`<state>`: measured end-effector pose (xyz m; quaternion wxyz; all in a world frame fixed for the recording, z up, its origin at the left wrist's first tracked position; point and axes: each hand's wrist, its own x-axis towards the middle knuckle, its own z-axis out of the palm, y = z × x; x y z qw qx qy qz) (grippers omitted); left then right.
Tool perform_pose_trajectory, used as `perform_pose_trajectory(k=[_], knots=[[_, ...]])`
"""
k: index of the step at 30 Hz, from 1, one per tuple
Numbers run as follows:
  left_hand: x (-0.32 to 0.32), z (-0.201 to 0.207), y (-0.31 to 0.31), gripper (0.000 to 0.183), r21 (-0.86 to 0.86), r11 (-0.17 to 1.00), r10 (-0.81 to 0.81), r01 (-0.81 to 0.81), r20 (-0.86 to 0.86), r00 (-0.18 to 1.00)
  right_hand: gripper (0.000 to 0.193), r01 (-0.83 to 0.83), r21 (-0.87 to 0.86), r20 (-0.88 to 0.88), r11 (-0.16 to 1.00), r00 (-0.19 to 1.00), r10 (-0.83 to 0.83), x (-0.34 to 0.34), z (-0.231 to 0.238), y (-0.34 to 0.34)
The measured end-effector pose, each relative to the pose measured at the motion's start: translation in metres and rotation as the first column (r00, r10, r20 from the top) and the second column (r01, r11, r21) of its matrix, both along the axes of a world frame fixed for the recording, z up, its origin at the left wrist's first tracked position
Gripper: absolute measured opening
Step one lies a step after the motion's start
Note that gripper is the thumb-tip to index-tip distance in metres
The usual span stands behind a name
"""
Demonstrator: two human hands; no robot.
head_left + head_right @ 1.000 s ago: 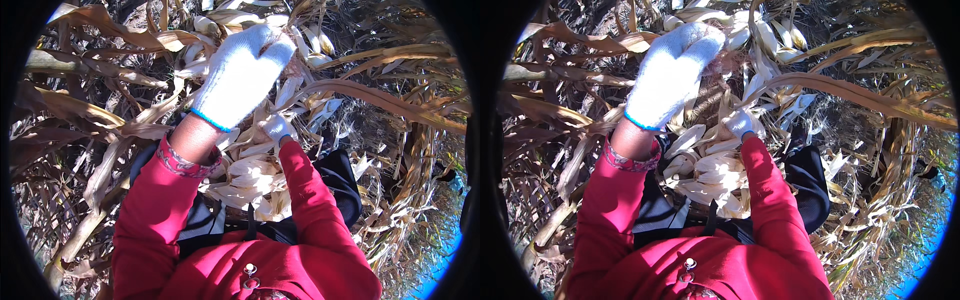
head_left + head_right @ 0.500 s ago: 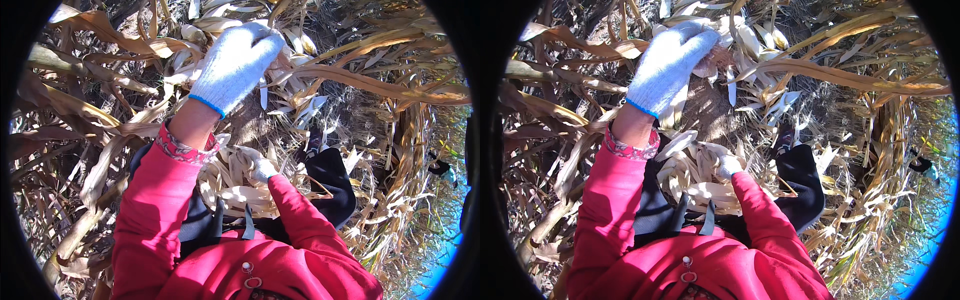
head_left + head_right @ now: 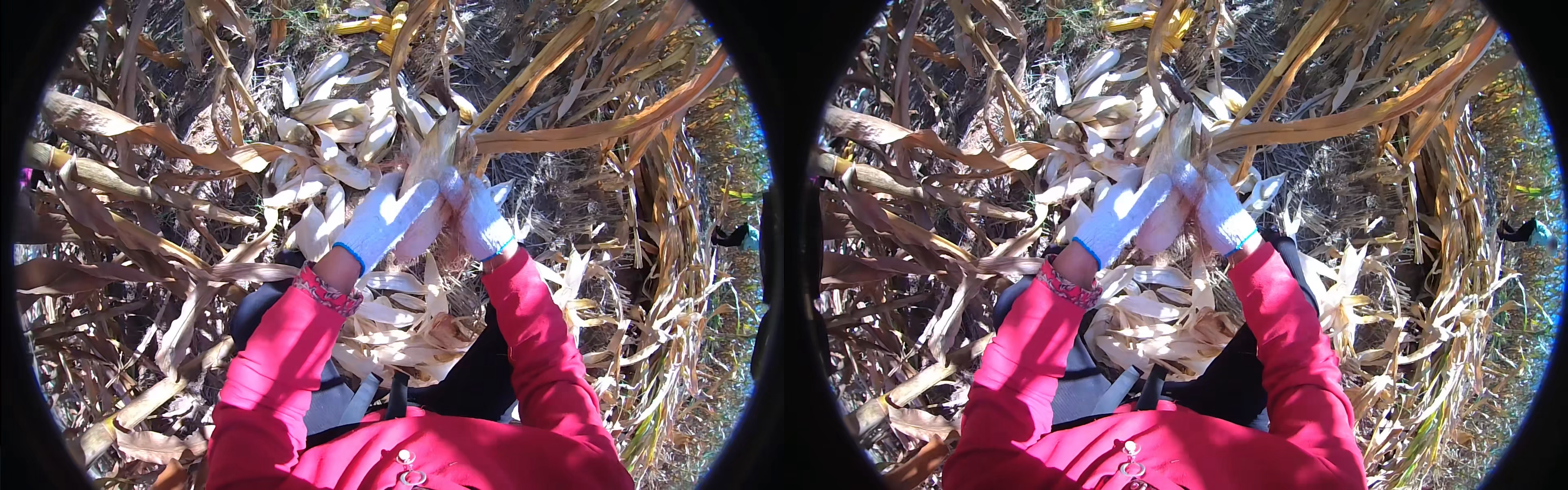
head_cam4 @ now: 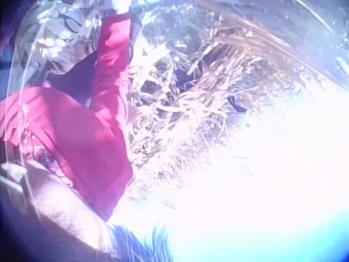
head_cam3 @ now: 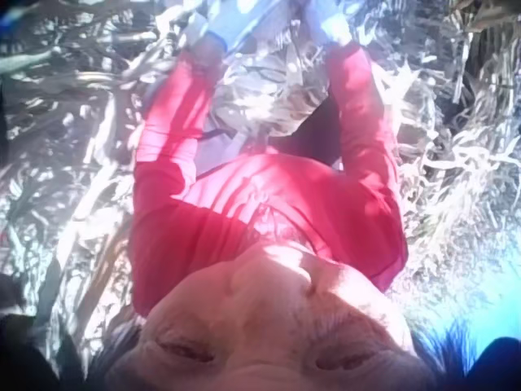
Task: The person shucks corn cobs by hand in a cornfield, removing the husks and silk to reveal the kernels. The person repeatedly picks up cobs, peels back the husks, and discards them on the ground.
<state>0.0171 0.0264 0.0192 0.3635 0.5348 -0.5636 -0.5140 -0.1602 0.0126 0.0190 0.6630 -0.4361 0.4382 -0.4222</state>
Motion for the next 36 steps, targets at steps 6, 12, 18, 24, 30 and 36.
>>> perform_pose_trajectory(k=[6, 12, 18, 24, 30, 36], knots=[[-0.017, -0.022, 0.012, 0.048, 0.184, 0.978, -0.051, 0.101, -0.257, 0.965, 0.05, 0.209, -0.008, -0.004, 0.978, 0.978, -0.209, 0.002, -0.022, -0.014], [-0.02, -0.028, 0.002, 0.052, 0.391, 0.907, -0.003, 0.157, -0.368, 0.93, 0.044, 0.237, 0.079, 0.009, 0.968, 0.971, -0.239, -0.006, -0.024, -0.026], [-0.036, -0.055, 0.013, 0.06, 0.43, 0.902, 0.222, 0.035, -0.532, 0.817, 0.022, 0.299, 0.127, 0.078, 0.946, 0.948, -0.31, 0.015, -0.041, -0.025], [-0.039, -0.054, 0.017, 0.066, 0.366, 0.928, 0.275, -0.064, -0.56, 0.782, 0.019, 0.371, 0.249, 0.291, 0.895, 0.852, -0.434, 0.023, -0.048, -0.026], [-0.05, -0.047, 0.014, 0.053, 0.471, 0.881, 0.402, -0.037, -0.705, 0.584, 0.018, 0.429, 0.383, 0.261, 0.818, 0.799, -0.542, 0.011, -0.061, -0.029], [-0.05, -0.058, 0.001, 0.044, 0.35, 0.9, 0.43, -0.26, -0.618, 0.658, 0.033, 0.285, 0.499, 0.621, 0.818, 0.541, -0.567, 0.014, -0.058, -0.036]])
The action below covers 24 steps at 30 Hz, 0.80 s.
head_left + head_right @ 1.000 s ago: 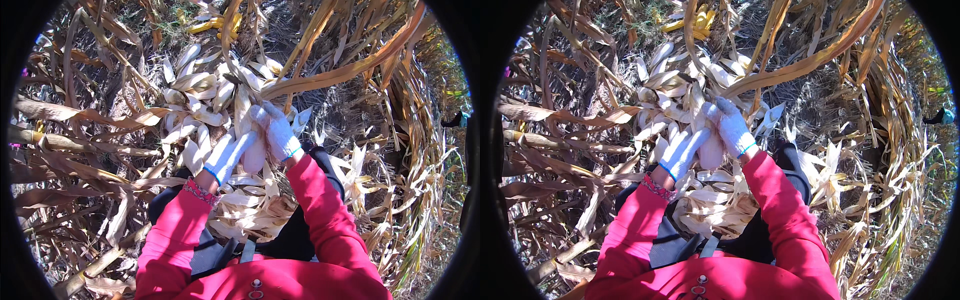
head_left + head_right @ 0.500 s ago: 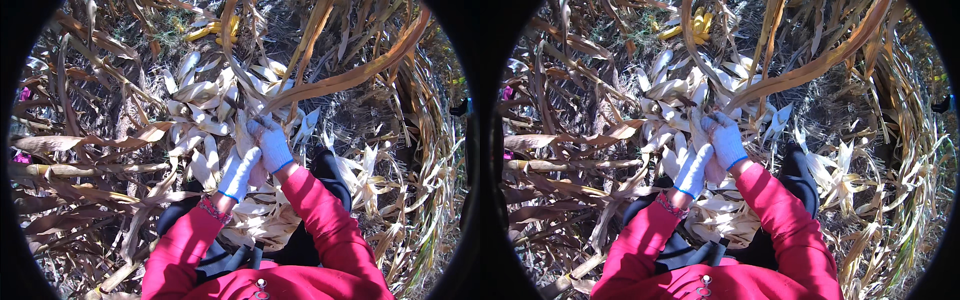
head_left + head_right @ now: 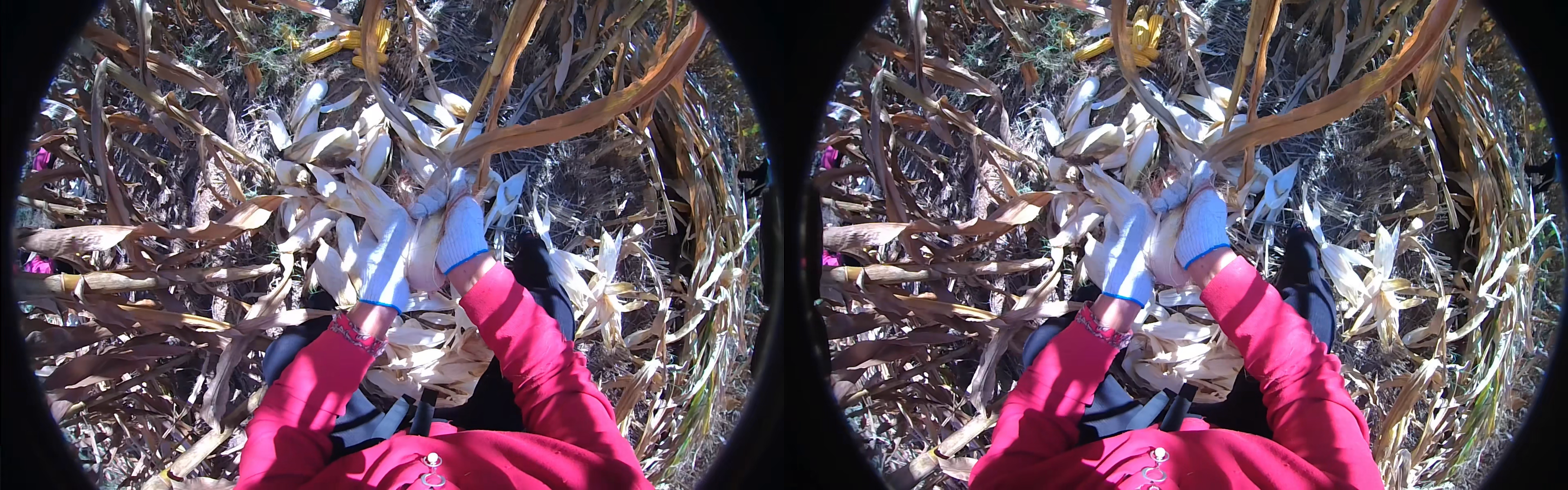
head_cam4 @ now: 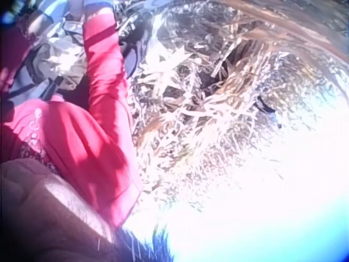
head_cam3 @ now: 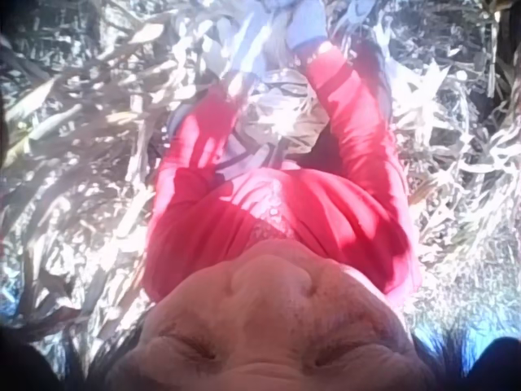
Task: The person shucks corn cobs by hand in a cornfield, removing the husks and silk to reveal the kernels. The person repeatedly picks up cobs, peels back the husks, and discards them on the ground.
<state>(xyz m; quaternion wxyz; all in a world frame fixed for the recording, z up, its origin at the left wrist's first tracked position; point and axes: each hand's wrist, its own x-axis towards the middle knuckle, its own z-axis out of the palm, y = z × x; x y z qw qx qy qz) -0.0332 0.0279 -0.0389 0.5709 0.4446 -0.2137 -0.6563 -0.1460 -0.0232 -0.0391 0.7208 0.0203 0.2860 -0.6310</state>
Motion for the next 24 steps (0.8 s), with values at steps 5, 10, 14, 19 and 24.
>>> perform_pose_trajectory(k=[5, 10, 14, 19, 24], knots=[[0.044, 0.01, -0.037, 0.045, 0.167, 0.971, 0.152, -0.171, 0.122, 0.981, 0.037, -0.276, 0.131, -0.212, 0.952, 0.93, 0.299, 0.002, 0.046, 0.02], [0.082, 0.02, -0.043, 0.054, -0.005, 0.971, 0.234, -0.238, 0.198, 0.952, 0.027, -0.64, 0.075, -0.507, 0.765, 0.636, 0.582, 0.016, 0.002, 0.073], [0.067, 0.025, -0.035, 0.056, 0.055, 0.993, 0.073, -0.102, 0.387, 0.919, 0.047, -0.738, 0.341, -0.549, 0.582, 0.347, 0.761, 0.0, 0.023, 0.056], [0.049, 0.022, -0.024, 0.053, 0.057, 0.998, -0.018, 0.001, 0.302, 0.953, 0.091, -0.674, 0.067, -0.735, 0.736, 0.465, 0.493, -0.004, 0.007, 0.043], [0.037, 0.007, -0.011, 0.045, 0.187, 0.982, -0.028, -0.003, 0.161, 0.987, 0.108, -0.663, 0.135, -0.796, 0.736, 0.37, 0.479, 0.011, 0.013, 0.052]])
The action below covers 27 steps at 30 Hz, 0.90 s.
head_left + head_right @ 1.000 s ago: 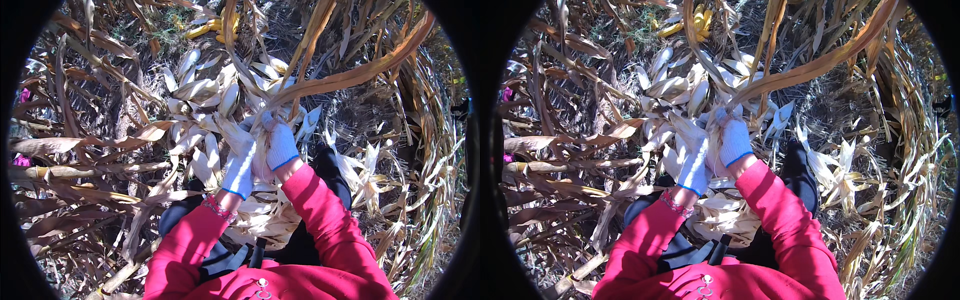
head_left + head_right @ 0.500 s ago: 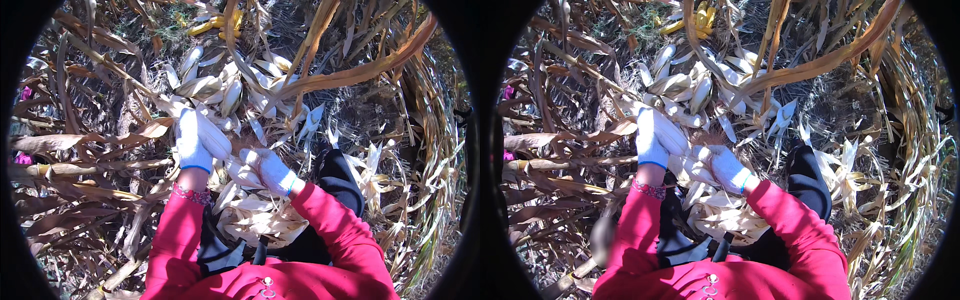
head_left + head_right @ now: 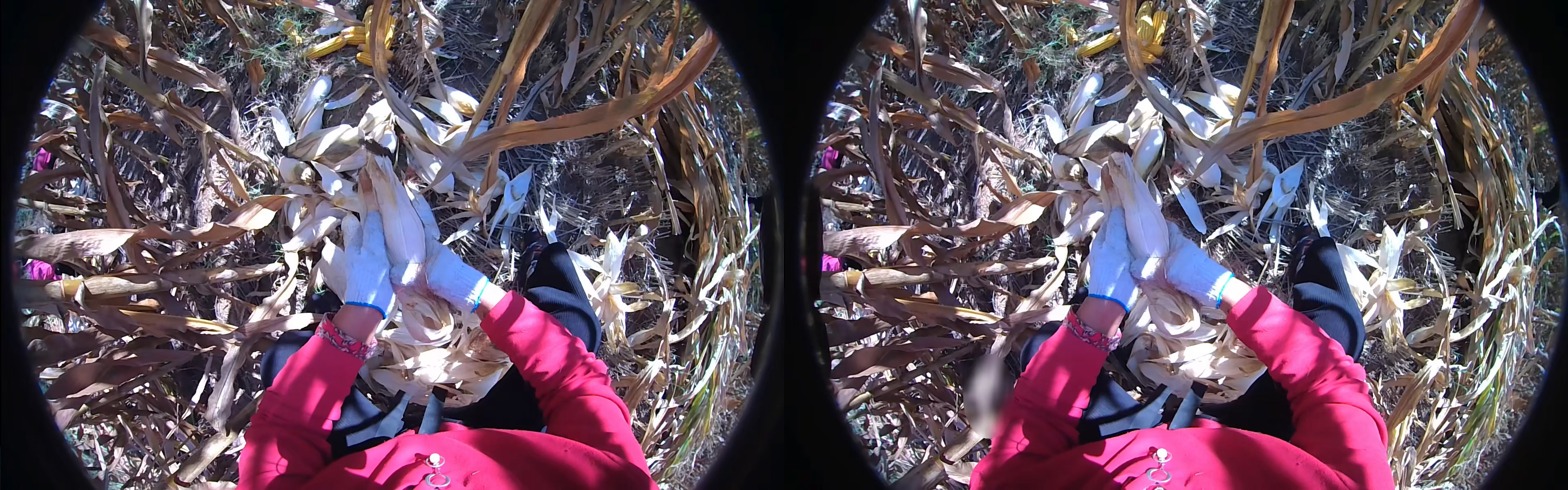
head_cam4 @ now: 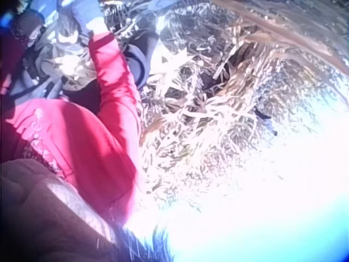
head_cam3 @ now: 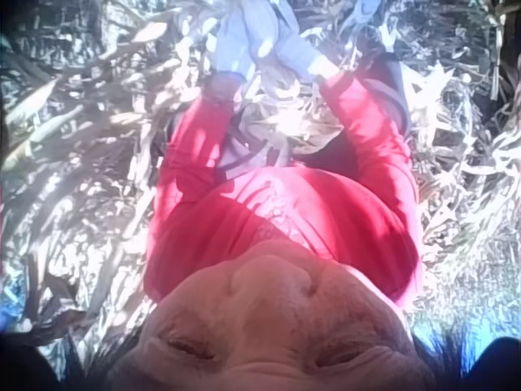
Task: The person shucks corn cobs by hand in a cornfield, removing the husks and silk to reveal the kernels. The person repeatedly picks up cobs, peels back the husks, and discards them on the ground.
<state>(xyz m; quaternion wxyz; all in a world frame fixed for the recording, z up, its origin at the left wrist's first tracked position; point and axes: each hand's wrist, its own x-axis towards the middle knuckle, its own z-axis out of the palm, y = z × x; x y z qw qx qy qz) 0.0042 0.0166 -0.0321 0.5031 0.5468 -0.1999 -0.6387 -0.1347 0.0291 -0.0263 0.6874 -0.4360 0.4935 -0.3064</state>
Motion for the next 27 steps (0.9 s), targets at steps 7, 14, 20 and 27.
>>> perform_pose_trajectory(k=[7, 14, 20, 27], knots=[[0.005, 0.02, -0.016, 0.042, -0.167, 0.969, -0.138, 0.184, 0.255, 0.957, 0.108, -0.046, -0.282, -0.433, 0.958, 0.897, -0.084, 0.005, -0.029, 0.002], [0.004, 0.011, -0.016, 0.038, -0.146, 0.989, 0.033, -0.004, 0.197, 0.98, 0.099, -0.027, -0.248, -0.432, 0.968, 0.898, -0.085, 0.009, -0.021, 0.004], [0.007, 0.011, -0.022, 0.038, -0.017, 0.993, 0.117, -0.116, 0.091, 0.989, 0.084, 0.042, -0.029, 0.24, 0.999, 0.97, -0.033, 0.006, -0.028, 0.007], [0.015, 0.009, -0.02, 0.022, 0.234, 0.965, 0.175, -0.12, -0.233, 0.957, 0.06, 0.298, 0.239, 0.383, 0.924, 0.846, -0.372, 0.0, -0.016, -0.013]])
